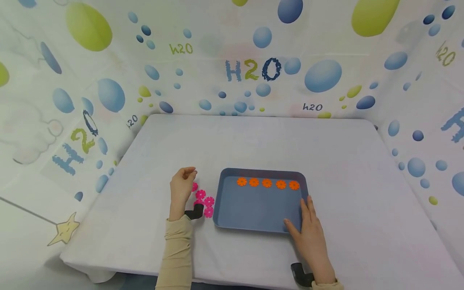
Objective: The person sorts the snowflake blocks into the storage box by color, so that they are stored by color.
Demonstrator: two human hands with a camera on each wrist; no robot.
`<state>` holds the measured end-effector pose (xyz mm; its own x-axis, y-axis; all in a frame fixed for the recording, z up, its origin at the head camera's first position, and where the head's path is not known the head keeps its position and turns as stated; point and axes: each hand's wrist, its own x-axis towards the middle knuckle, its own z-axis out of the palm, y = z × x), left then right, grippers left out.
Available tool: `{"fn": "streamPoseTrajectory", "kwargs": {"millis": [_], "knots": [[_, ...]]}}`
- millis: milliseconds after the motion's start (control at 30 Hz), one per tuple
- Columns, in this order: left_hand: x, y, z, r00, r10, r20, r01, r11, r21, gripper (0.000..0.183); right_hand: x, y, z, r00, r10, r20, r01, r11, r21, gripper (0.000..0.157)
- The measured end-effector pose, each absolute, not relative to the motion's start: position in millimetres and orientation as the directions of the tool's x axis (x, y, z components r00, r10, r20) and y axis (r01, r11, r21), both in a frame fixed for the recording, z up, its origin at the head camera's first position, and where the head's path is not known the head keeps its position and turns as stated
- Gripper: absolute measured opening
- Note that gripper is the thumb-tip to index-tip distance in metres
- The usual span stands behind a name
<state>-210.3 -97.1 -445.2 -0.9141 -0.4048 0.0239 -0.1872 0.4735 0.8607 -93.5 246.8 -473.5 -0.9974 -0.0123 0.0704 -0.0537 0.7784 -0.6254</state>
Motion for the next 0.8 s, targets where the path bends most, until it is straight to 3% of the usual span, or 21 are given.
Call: {"fn": "streamPoseTrajectory", "kwargs": {"millis": [333, 467, 800], "knots": [[-191.8, -114.8, -467.8, -0.91, -0.41, -0.056, -0.244, 0.424, 0.872, 0.027, -93.5, 246.7, -471.8, -0.998, -0.02, 0.061, -0.054, 0.775, -0.629, 0.082], [-189.7, -113.8, -471.2, -0.922, -0.384, -0.035, -0.227, 0.467, 0.854, 0.037, -94.1, 247.2, -471.2, -0.998, -0.021, 0.054, -0.05, 0.773, -0.632, 0.082], [-192.9, -115.6, -472.5, -0.92, -0.39, -0.039, -0.258, 0.527, 0.809, 0.035, -94.0, 246.4, -471.7, -0.999, -0.02, 0.034, -0.036, 0.776, -0.629, 0.082]]}}
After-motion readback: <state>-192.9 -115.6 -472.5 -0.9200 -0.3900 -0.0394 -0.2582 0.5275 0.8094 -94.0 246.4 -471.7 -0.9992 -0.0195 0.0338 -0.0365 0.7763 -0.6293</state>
